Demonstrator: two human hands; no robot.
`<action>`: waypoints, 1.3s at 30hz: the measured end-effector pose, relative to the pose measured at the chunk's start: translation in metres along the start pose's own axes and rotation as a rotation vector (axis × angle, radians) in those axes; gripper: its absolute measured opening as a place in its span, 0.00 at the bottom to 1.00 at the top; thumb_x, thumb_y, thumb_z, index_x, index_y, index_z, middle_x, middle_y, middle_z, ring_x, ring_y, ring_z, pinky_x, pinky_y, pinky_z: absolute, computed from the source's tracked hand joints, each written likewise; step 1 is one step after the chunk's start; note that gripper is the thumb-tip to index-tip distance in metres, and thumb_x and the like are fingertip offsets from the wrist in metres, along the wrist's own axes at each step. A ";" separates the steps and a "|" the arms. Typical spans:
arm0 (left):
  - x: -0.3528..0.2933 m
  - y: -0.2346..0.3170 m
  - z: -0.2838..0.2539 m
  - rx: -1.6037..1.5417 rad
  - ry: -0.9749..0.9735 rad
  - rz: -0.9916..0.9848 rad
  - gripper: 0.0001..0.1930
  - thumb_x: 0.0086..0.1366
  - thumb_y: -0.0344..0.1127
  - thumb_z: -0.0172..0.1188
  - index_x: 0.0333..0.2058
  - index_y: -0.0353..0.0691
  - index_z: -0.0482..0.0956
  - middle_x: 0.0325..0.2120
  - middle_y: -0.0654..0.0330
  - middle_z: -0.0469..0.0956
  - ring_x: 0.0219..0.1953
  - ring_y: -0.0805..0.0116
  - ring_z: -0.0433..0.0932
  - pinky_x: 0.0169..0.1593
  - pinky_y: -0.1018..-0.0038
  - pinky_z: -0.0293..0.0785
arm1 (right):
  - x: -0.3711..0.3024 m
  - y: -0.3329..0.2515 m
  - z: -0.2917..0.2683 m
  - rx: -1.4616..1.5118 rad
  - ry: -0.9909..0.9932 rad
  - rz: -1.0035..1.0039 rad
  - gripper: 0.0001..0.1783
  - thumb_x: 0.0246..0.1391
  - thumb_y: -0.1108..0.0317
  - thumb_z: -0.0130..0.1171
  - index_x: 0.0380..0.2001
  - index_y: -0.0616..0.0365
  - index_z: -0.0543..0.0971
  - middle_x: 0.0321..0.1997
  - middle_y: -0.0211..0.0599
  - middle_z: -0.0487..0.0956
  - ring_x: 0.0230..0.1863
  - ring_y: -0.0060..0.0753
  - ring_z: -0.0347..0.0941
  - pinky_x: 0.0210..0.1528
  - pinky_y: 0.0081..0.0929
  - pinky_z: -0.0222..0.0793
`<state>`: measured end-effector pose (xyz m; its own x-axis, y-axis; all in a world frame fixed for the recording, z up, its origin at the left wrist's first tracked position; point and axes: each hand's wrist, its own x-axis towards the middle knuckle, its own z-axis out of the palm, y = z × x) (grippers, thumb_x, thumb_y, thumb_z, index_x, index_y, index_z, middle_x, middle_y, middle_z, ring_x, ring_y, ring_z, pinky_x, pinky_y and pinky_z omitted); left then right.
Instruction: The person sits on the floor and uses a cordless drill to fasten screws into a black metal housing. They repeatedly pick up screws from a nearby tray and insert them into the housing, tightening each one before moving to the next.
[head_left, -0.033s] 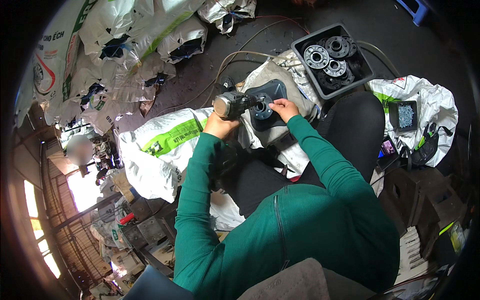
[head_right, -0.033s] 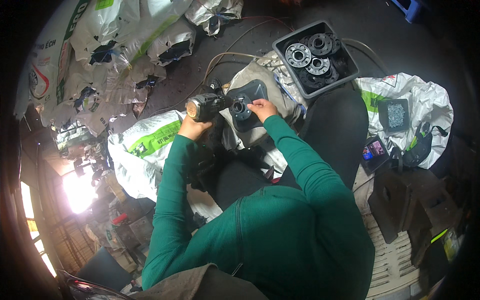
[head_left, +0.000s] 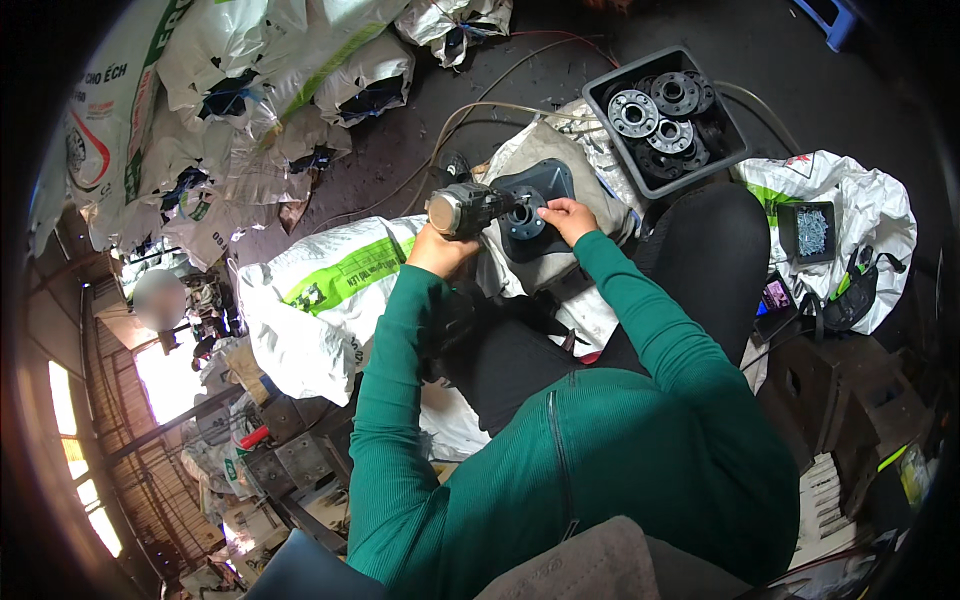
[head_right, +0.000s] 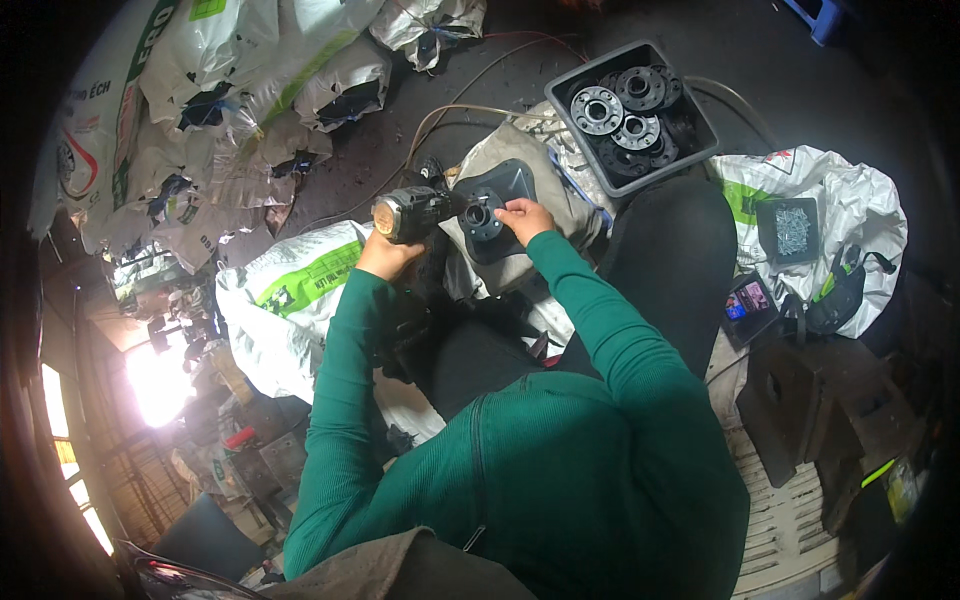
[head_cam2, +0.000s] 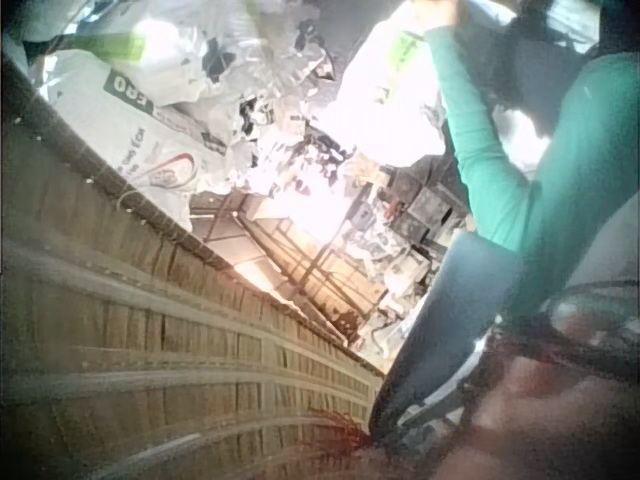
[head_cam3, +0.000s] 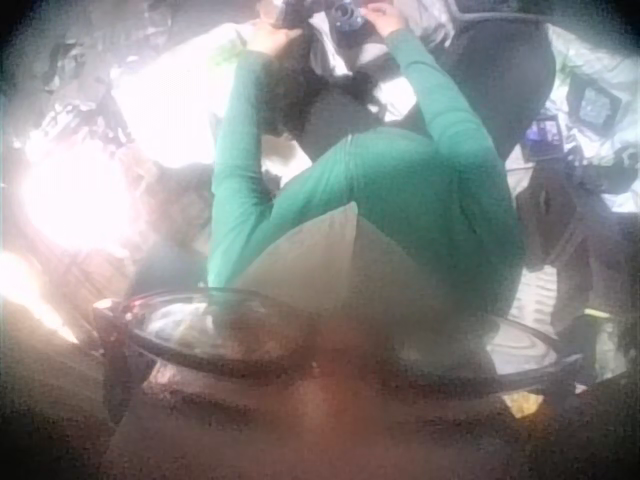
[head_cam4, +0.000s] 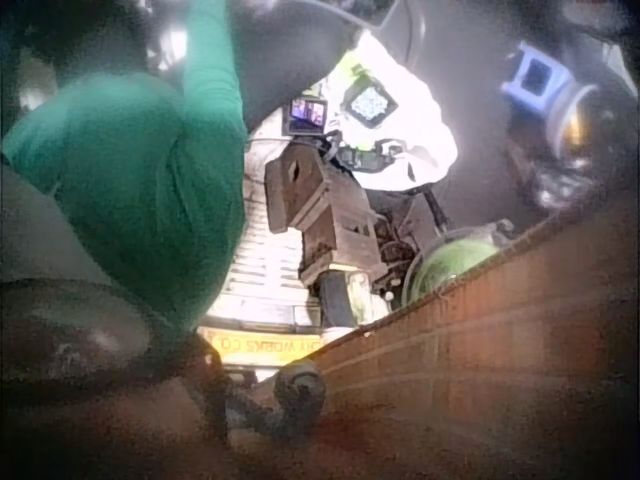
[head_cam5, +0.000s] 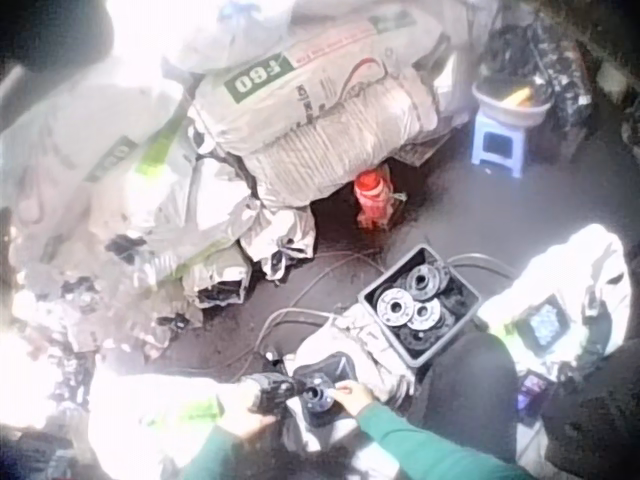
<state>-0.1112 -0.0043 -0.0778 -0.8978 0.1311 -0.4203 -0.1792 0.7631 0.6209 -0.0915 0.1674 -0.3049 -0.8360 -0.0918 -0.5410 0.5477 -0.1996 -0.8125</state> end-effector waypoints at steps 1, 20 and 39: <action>0.003 0.002 0.001 -0.003 0.003 -0.024 0.21 0.44 0.28 0.64 0.41 0.35 0.76 0.34 0.57 0.79 0.38 0.67 0.77 0.44 0.73 0.71 | 0.001 0.001 0.001 0.000 0.000 0.022 0.20 0.44 0.60 0.66 0.38 0.63 0.77 0.32 0.31 0.78 0.33 0.20 0.71 0.40 0.16 0.66; 0.038 0.009 0.008 0.116 -0.135 -0.185 0.24 0.44 0.21 0.64 0.44 0.35 0.74 0.38 0.58 0.78 0.42 0.68 0.75 0.48 0.74 0.68 | 0.011 -0.007 -0.001 -0.051 -0.081 0.077 0.22 0.43 0.57 0.65 0.36 0.63 0.78 0.30 0.36 0.80 0.31 0.27 0.75 0.38 0.23 0.68; -0.032 0.013 0.004 0.126 0.110 0.124 0.21 0.45 0.34 0.61 0.42 0.40 0.75 0.35 0.50 0.78 0.40 0.54 0.77 0.43 0.67 0.73 | 0.010 -0.010 0.001 -0.425 0.080 -0.137 0.19 0.45 0.52 0.62 0.28 0.59 0.77 0.22 0.37 0.77 0.27 0.34 0.73 0.34 0.30 0.67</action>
<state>-0.0830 0.0037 -0.0591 -0.9496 0.1649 -0.2666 -0.0187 0.8193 0.5731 -0.1054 0.1674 -0.3021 -0.9057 -0.0137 -0.4237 0.4111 0.2150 -0.8859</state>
